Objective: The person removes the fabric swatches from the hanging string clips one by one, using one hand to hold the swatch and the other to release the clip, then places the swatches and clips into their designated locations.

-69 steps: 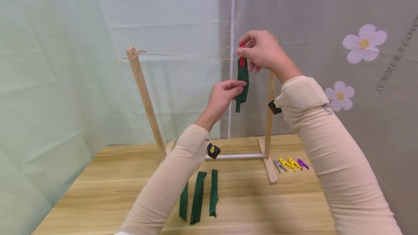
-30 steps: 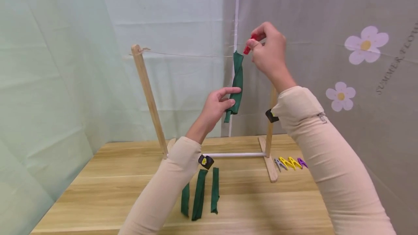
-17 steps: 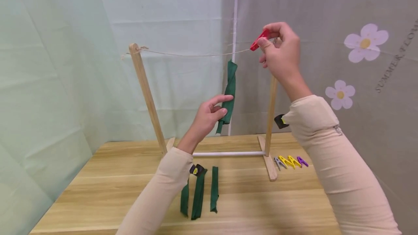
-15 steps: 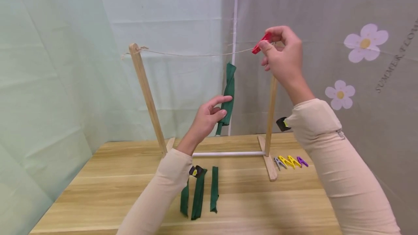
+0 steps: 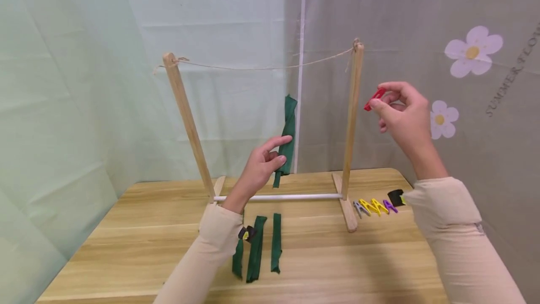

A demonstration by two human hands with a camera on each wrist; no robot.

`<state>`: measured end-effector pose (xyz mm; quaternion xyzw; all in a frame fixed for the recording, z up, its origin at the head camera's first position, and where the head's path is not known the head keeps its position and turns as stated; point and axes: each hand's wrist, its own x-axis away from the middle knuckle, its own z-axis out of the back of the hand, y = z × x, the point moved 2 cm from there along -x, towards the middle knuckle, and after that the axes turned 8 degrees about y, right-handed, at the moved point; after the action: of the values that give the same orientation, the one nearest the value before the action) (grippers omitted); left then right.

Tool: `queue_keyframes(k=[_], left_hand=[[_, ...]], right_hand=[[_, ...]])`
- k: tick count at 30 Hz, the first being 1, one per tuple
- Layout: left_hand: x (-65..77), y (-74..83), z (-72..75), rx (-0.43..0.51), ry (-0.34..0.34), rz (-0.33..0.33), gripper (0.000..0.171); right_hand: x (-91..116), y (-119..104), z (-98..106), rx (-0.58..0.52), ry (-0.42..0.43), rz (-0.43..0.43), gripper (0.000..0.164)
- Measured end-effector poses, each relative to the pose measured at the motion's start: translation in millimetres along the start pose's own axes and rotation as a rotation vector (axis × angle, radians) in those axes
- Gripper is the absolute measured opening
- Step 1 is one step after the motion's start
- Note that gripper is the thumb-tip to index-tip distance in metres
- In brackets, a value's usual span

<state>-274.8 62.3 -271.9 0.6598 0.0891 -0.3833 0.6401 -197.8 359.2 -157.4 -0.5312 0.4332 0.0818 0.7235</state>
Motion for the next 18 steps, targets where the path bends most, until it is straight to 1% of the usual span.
queue_keyframes(k=[1, 4, 8, 11, 14, 16, 18], left_hand=[[3.0, -1.7, 1.1, 0.004, 0.001, 0.008, 0.045], [11.4, -5.3, 3.9, 0.001, 0.013, 0.032, 0.046], [21.3, -8.9, 5.1, -0.025, 0.037, 0.059, 0.047], [28.7, -11.4, 3.5, -0.046, 0.050, 0.069, 0.047], [36.7, -14.2, 0.7, -0.053, 0.060, 0.088, 0.047], [43.2, -15.8, -1.4, -0.056, 0.077, 0.117, 0.047], [50.7, -17.4, -3.7, -0.053, 0.087, 0.157, 0.047]], right_hand=[[4, 5, 5, 0.019, -0.009, -0.016, 0.027], [18, 21, 20, 0.005, -0.065, -0.093, 0.029], [38, 46, 38, 0.077, -0.167, -0.207, 0.028], [54, 68, 51, 0.170, -0.217, -0.284, 0.027], [71, 91, 67, 0.176, -0.219, -0.385, 0.025], [82, 107, 77, 0.156, -0.210, -0.455, 0.024], [94, 123, 85, 0.158, -0.202, -0.516, 0.023]])
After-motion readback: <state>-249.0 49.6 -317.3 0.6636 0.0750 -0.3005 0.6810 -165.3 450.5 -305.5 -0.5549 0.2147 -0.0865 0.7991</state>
